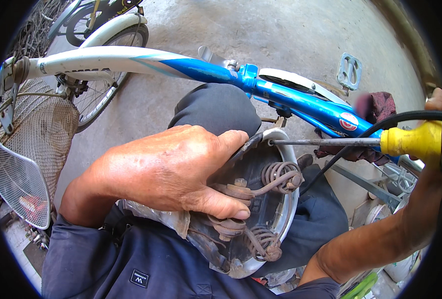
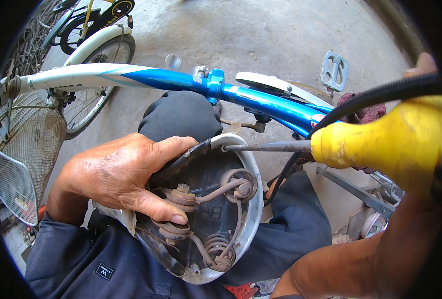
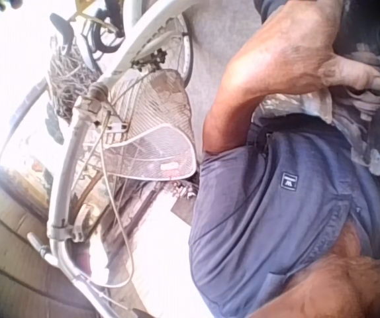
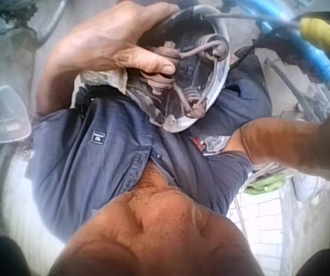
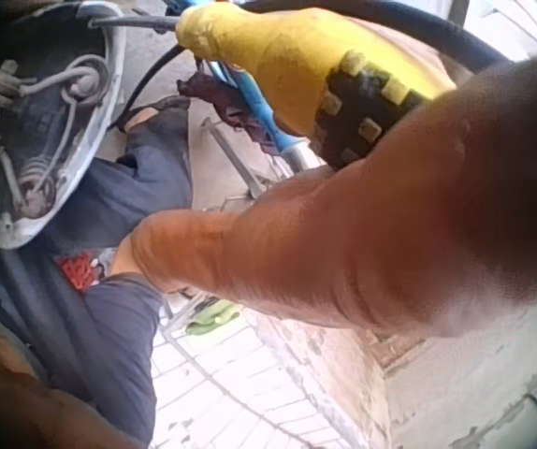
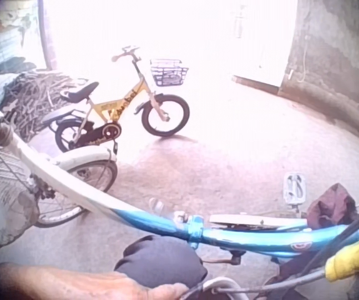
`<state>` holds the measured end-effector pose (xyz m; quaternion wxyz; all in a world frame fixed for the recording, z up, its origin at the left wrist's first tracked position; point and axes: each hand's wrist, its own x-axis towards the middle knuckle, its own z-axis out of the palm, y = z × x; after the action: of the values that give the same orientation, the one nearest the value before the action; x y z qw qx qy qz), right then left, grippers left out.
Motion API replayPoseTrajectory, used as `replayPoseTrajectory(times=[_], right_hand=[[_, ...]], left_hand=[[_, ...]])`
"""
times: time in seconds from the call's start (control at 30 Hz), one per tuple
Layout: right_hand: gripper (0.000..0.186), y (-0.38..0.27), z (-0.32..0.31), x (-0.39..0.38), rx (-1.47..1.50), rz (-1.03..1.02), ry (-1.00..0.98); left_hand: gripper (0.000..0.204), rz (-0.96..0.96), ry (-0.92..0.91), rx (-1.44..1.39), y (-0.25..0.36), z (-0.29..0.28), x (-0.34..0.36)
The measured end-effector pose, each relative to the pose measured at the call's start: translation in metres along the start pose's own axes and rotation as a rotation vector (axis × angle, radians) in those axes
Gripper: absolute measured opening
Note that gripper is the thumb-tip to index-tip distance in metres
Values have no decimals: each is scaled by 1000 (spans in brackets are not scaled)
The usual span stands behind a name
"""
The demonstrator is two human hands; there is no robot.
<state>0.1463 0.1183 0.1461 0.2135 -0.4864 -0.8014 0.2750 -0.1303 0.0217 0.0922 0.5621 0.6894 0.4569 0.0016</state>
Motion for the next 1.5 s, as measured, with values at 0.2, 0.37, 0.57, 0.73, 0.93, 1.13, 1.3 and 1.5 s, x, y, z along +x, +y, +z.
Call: replayPoseTrajectory(times=[0.2, 0.37, 0.57, 0.73, 0.93, 1.13, 1.3, 1.5], right_hand=[[58, -1, 5, 2, 3, 23, -65], [59, 10, -1, 0, 7, 44, -112], [60, 40, -23, -2, 12, 68, -165], [61, 64, -43, -7, 11, 89, -209], [62, 60, -40, -11, 13, 109, -263], [63, 36, -17, -6, 15, 129, -316], [64, 46, -22, -5, 20, 145, -362], [65, 107, -76, -19, 21, 176, -405]], left_hand=[[79, -14, -12, 14, 2, -1, 0], [81, 15, 11, 30, 0, 1, 0], [82, -5, 4, 50, 4, 2, 1], [82, -2, 6, 41, 3, 2, 2], [82, -17, 11, 19, 4, 2, 2], [83, -28, 8, 41, 6, 3, 2], [82, -16, 20, 35, 5, 4, 1], [81, -4, 27, 80, 9, 7, 0]])
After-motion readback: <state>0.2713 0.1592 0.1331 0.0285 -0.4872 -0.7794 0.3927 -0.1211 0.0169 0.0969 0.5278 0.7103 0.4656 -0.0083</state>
